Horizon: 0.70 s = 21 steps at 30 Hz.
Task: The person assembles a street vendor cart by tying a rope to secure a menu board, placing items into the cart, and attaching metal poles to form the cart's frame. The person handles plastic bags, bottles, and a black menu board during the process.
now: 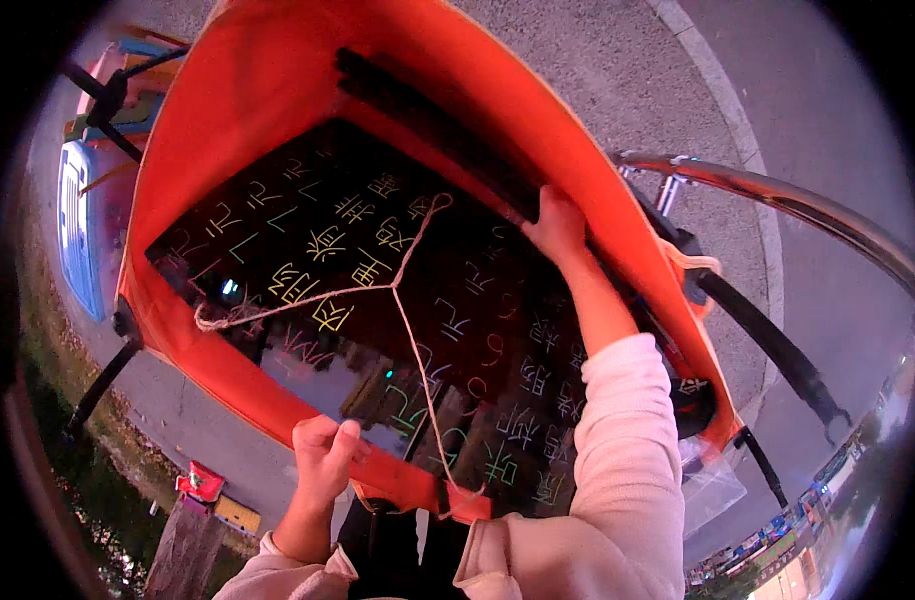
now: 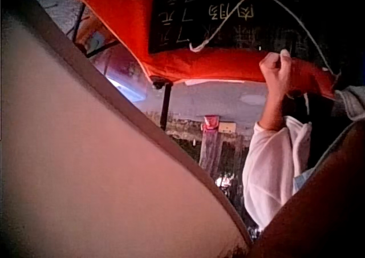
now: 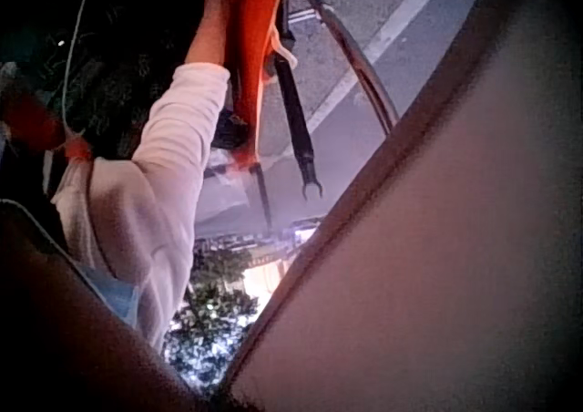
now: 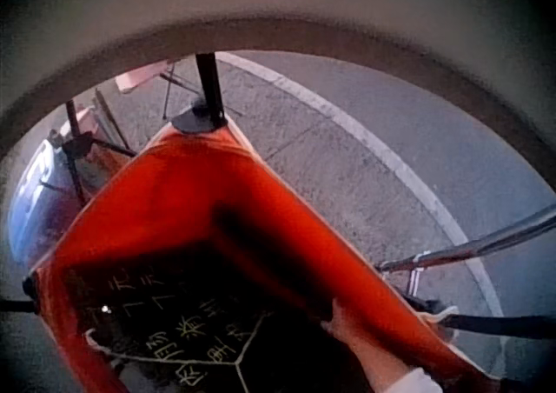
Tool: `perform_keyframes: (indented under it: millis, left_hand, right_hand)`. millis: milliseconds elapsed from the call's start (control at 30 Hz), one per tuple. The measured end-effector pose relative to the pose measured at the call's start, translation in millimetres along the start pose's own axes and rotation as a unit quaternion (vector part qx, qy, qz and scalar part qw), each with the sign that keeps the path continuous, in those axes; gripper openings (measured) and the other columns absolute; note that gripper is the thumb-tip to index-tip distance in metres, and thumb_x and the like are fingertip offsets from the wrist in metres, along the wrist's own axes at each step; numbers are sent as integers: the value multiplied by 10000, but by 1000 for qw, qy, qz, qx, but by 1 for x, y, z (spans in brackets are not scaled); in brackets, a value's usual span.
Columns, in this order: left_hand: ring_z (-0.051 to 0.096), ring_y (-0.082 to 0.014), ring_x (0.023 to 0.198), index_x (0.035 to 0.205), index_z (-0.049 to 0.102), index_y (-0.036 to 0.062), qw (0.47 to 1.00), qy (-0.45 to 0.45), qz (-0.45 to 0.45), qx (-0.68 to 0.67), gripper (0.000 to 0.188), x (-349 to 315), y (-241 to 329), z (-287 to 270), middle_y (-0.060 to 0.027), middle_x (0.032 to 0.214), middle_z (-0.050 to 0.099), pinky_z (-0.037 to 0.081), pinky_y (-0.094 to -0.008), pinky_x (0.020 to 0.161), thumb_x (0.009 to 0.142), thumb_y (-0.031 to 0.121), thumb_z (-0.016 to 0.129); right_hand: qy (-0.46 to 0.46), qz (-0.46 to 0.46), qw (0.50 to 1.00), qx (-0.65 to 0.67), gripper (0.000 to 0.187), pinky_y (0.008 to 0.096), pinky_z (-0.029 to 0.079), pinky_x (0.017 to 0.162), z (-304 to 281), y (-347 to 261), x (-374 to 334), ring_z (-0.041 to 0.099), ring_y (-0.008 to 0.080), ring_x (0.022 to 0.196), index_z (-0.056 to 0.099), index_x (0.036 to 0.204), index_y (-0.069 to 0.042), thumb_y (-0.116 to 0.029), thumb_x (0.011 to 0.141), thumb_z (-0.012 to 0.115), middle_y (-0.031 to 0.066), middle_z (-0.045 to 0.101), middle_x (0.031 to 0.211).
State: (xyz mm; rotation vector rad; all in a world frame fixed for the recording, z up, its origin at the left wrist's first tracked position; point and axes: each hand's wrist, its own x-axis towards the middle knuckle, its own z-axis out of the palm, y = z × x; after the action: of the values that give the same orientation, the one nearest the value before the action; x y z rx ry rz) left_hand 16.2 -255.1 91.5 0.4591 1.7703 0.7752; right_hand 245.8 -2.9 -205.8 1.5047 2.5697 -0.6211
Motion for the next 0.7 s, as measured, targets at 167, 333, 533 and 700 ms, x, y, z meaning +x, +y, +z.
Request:
perform_keyframes:
  millis: [167,333,533,700]
  left_hand:
    - [548,-98,465,576,574,-25,998,24,-27,-49,337,-2,8,11,-63,533,594,418,-232,444,868,143,562]
    - [530,-98,463,581,573,-32,998,39,16,-41,372,-7,29,21,-61,529,582,412,-242,447,884,183,542]
    - [523,-111,477,594,573,-45,991,64,116,21,325,-5,110,43,-86,559,592,410,-261,453,833,174,546]
    - [591,-156,509,599,609,-44,988,51,139,30,317,13,164,58,-111,560,615,467,-292,509,798,192,535]
  right_hand:
    - [7,-3,999,35,530,456,488,640,-78,-48,-42,606,375,697,504,1044,-28,-243,622,741,202,605,739]
    - [75,-55,984,149,506,442,456,707,-177,-103,-91,574,368,767,509,1030,-26,-156,600,740,193,599,800]
    - [130,-89,966,208,488,418,445,770,-319,-147,-154,555,362,877,508,1059,5,-121,629,703,172,590,959]
    - [132,-44,950,281,414,410,467,724,-437,-155,-203,590,364,845,528,1051,-29,-107,668,665,192,603,894]
